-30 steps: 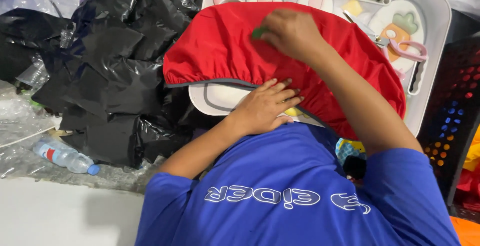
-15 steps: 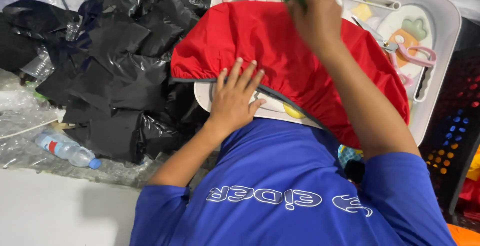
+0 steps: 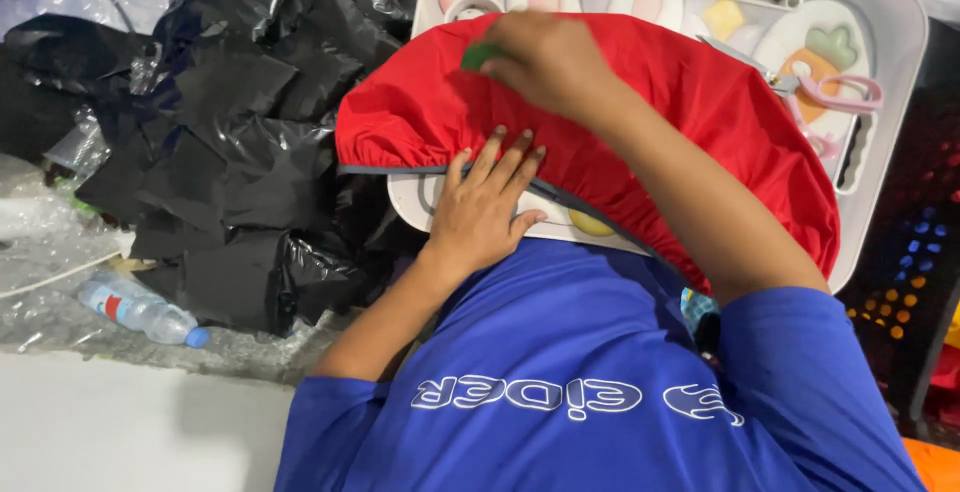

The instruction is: The person cleans a red cloth with a small green tool by hand, then folds it and places it inside a clear plastic bag and then into a black mailing envelope.

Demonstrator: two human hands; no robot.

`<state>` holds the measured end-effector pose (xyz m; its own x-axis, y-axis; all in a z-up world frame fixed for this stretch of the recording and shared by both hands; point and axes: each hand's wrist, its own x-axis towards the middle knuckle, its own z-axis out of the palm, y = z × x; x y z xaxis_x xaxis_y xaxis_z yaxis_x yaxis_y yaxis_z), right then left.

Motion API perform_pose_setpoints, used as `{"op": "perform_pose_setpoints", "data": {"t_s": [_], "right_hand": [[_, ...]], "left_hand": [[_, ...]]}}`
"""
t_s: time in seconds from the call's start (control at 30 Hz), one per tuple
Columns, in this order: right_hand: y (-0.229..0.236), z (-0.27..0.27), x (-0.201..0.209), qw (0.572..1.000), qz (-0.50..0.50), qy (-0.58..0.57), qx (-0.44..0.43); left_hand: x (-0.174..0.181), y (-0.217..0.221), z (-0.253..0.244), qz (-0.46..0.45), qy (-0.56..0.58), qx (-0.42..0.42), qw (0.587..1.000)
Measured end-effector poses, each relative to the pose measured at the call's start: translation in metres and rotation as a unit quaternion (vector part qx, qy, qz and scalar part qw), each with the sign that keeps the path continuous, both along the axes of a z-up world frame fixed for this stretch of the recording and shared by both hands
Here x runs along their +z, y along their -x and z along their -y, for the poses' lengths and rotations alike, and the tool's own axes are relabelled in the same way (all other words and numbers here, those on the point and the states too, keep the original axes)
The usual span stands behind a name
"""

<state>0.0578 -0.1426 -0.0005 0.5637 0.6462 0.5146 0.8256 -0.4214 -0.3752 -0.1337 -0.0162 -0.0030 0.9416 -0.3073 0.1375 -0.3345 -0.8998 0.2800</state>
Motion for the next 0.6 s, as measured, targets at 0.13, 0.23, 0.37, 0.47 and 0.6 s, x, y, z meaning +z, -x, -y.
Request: {"op": "perform_pose_setpoints", "data": {"t_s": [0.13, 0.23, 0.37, 0.47, 0.6], "right_hand": [[-0.033, 0.018, -0.050, 0.969, 0.146, 0.104, -0.172], [-0.017, 0.061, 0.002, 0.984, 0.028, 0.034, -0.170], [0.032, 0.119, 0.030, 0.993, -0.082, 0.034, -0.080], [0.059, 0.168, 0.016, 0.978, 0.023, 0.167, -0.119], [0.081, 0.241, 0.026, 0.952, 0.003, 0.070, -0.299]], "left_hand": [[-0.009, 0.001, 0.007, 0.016, 0.020, 0.030, 0.999], [-0.012, 0.000, 0.010, 0.012, -0.006, 0.049, 0.999], [-0.016, -0.003, 0.013, 0.012, -0.018, 0.048, 0.999], [-0.017, -0.001, 0.015, 0.006, -0.031, 0.050, 0.998], [-0.011, -0.011, 0.012, -0.008, 0.064, 0.049, 0.997]]}}
